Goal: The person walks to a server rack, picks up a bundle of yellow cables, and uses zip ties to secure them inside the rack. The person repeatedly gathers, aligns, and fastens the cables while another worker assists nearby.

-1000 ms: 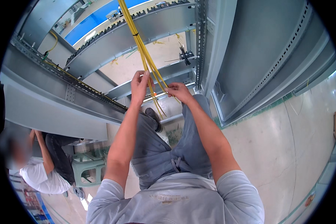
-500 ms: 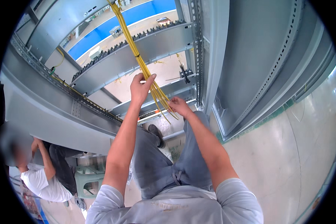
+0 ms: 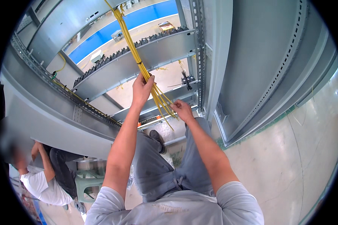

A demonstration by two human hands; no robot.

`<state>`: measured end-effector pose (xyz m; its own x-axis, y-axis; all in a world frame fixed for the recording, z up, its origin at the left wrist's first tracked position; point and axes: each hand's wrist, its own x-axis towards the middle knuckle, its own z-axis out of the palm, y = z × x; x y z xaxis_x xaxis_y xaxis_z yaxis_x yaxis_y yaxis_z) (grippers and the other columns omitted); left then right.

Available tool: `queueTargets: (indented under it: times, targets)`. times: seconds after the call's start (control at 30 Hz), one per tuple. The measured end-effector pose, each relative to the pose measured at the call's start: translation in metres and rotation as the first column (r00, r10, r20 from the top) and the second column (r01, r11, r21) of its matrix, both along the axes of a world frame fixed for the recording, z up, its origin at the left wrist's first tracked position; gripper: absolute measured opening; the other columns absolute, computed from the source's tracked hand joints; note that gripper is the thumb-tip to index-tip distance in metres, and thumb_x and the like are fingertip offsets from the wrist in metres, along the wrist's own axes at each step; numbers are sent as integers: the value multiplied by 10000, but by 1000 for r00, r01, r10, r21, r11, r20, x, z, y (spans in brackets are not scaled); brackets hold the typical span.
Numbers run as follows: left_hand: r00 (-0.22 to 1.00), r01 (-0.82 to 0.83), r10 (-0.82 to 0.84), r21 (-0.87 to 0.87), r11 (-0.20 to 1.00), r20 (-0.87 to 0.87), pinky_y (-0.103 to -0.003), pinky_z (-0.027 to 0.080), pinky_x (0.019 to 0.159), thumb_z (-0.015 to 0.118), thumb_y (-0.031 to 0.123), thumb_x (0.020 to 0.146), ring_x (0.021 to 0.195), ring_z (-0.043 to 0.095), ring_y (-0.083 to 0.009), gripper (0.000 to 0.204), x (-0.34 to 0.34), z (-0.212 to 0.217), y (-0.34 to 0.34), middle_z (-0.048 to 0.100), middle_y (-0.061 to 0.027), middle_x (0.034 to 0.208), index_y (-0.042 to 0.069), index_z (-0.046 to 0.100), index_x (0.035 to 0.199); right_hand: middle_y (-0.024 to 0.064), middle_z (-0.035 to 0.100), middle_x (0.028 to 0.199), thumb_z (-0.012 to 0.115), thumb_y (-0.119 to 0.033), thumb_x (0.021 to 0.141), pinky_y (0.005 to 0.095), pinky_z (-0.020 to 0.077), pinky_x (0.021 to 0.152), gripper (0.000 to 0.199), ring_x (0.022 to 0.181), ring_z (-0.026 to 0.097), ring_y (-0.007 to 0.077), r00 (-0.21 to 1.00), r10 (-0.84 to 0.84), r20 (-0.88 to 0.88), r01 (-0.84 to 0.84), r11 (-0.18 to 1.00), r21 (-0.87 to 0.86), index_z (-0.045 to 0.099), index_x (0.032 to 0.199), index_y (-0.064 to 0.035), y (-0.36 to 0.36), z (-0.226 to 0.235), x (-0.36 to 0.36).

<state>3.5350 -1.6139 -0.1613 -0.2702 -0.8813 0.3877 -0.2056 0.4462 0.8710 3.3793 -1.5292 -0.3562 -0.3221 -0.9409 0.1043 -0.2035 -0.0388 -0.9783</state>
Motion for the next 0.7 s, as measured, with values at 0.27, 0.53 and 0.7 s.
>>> queueTargets:
  times: [0.27,0.53,0.7]
  targets:
    - [996,56,-58,36,998,62,-291,480,707,662,213,1006,775,569,-106,230,2,1,-2,636,-46,849,-3,619,1070,53,699,802,754,-275,932,276,507,680,297,708,605,95,995,-75,-62,73,997,-31,681,966,10,2,3,0]
    - [975,219,-215,118,968,-46,-274,470,782,655,221,1017,850,561,-100,267,19,-21,-11,640,-19,937,-10,625,1149,122,736,857,749,-288,913,341,544,751,300,774,696,193,995,-1,-101,2,1000,16,690,969,1,6,7,2]
    - [944,328,-317,140,934,-96,-287,498,868,639,194,1020,916,610,-113,248,24,-16,-12,662,-34,994,-15,622,1151,71,737,914,746,-220,923,311,541,798,240,836,672,138,996,27,-85,-28,999,-17,693,1025,-9,2,-6,1]
